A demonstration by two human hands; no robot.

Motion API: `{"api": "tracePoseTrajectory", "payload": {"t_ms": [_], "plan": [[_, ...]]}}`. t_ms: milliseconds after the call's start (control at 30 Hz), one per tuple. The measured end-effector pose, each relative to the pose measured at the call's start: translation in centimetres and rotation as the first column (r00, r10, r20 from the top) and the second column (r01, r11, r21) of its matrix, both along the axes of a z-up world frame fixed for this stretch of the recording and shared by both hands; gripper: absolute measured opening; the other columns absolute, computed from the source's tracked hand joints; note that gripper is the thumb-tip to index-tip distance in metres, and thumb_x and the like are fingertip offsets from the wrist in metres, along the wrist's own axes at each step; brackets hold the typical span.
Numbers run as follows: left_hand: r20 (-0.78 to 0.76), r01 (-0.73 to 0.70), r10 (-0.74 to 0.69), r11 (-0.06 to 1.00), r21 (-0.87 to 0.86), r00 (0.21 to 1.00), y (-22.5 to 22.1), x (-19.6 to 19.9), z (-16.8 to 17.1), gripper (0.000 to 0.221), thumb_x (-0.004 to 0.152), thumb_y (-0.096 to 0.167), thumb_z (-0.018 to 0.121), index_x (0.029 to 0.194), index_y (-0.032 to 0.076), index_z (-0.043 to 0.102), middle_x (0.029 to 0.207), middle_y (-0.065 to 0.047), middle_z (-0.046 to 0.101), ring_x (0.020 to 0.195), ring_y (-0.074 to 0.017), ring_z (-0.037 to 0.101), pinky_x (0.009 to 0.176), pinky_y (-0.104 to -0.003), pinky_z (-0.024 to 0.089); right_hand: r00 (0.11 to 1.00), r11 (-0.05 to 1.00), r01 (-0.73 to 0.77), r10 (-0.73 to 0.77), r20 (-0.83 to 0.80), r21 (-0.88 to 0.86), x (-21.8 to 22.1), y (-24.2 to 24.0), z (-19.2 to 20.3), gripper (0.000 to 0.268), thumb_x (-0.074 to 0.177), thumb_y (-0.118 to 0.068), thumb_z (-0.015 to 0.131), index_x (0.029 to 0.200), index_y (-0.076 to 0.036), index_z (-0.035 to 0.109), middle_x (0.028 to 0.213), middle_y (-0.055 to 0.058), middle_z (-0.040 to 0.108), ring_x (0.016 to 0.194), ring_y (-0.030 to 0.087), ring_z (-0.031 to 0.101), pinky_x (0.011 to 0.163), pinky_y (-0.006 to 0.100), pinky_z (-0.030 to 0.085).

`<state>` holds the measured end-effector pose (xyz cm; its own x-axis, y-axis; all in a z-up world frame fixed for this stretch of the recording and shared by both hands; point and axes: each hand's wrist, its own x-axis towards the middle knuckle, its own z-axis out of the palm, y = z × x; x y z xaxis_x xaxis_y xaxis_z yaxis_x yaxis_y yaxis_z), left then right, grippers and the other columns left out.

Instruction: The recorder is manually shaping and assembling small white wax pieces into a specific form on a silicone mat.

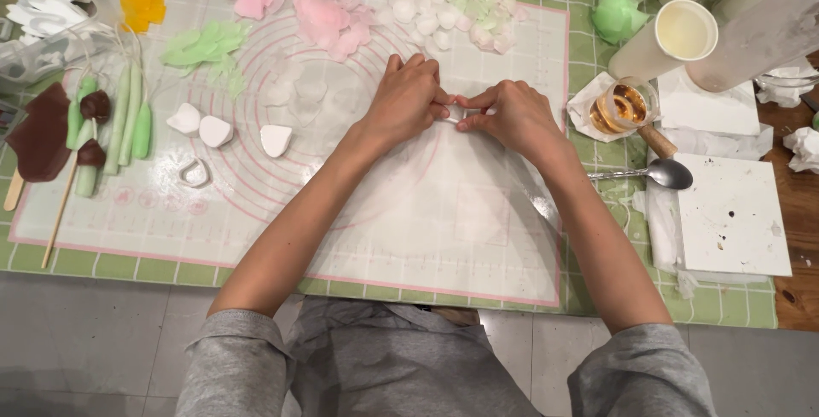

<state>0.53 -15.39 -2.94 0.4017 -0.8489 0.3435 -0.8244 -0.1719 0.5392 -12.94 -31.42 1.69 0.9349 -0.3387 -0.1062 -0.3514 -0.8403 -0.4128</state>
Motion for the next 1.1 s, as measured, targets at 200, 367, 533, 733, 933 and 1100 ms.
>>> {"api": "tracePoseTrajectory", "payload": {"t_ms": [200, 367, 533, 733, 933, 1100], "plan": [[0.053, -0.007, 0.006, 1.0, 0.027, 0.999, -0.1, -0.4, 0.5, 0.024, 0.067, 0.027, 0.089, 0.085, 0.012, 0.083, 0.085, -0.005, 0.059, 0.095, -0.0234, 0.053, 0.083, -0.041, 0.034, 1.0, 0.999, 0.0, -0.001, -0.012, -0.036, 0.1, 0.1, -0.3, 0.043, 0.069, -0.041, 0.09, 0.107, -0.024, 0.082, 0.088, 0.009, 0.078, 0.08, 0.026, 0.071, 0.075, 0.039, 0.053], [0.08, -0.023, 0.023, 1.0, 0.007, 0.997, -0.4, -0.6, 0.2, 0.019, 0.068, 0.025, 0.089, 0.081, 0.012, 0.083, 0.081, -0.006, 0.059, 0.092, -0.0236, 0.053, 0.082, -0.042, 0.034, 1.0, 0.999, -0.01, 0.01, 0.01, -0.035, 0.3, 0.0, -0.6, 0.041, 0.069, -0.04, 0.089, 0.106, -0.024, 0.082, 0.087, 0.008, 0.078, 0.079, 0.027, 0.071, 0.073, 0.04, 0.053], [0.061, -0.017, 0.017, 1.0, -0.007, 0.998, -0.6, -0.4, 0.0, 0.019, 0.067, 0.023, 0.088, 0.082, 0.012, 0.084, 0.076, -0.006, 0.06, 0.087, -0.0234, 0.053, 0.08, -0.042, 0.033, 1.0, 1.0, 0.018, -0.018, -0.009, -0.015, 0.5, 0.1, -0.1, 0.042, 0.066, -0.04, 0.09, 0.104, -0.023, 0.083, 0.085, 0.009, 0.077, 0.077, 0.027, 0.072, 0.072, 0.039, 0.052], [0.058, -0.039, 0.04, 0.999, -0.014, 0.998, -0.5, -0.4, -0.9, 0.015, 0.074, 0.022, 0.088, 0.075, 0.009, 0.081, 0.073, -0.006, 0.061, 0.084, -0.0223, 0.055, 0.082, -0.042, 0.033, 1.0, 0.999, -0.027, 0.027, -0.001, -0.047, 0.5, 0.2, 0.0, 0.037, 0.071, -0.037, 0.089, 0.105, -0.024, 0.083, 0.082, 0.01, 0.076, 0.075, 0.026, 0.072, 0.07, 0.04, 0.052], [0.048, -0.05, 0.051, 0.998, -0.031, 0.998, -0.6, -0.5, -1.4, 0.019, 0.067, 0.024, 0.09, 0.075, 0.01, 0.081, 0.073, -0.006, 0.064, 0.085, -0.0227, 0.056, 0.083, -0.043, 0.032, 1.0, 0.998, 0.014, -0.013, 0.013, -0.054, 0.3, 0.3, -0.1, 0.04, 0.068, -0.039, 0.09, 0.103, -0.022, 0.083, 0.082, 0.009, 0.077, 0.075, 0.024, 0.072, 0.07, 0.038, 0.052], [-0.009, -0.096, 0.096, 0.995, -0.042, 0.995, -0.3, -0.7, -0.9, 0.025, 0.065, 0.026, 0.091, 0.084, 0.01, 0.084, 0.075, -0.006, 0.07, 0.086, -0.0232, 0.057, 0.084, -0.044, 0.033, 0.999, 0.996, 0.038, -0.038, 0.008, -0.076, 0.0, 0.9, 0.2, 0.043, 0.069, -0.042, 0.089, 0.107, -0.023, 0.082, 0.084, 0.01, 0.077, 0.078, 0.026, 0.073, 0.071, 0.04, 0.052]]}}
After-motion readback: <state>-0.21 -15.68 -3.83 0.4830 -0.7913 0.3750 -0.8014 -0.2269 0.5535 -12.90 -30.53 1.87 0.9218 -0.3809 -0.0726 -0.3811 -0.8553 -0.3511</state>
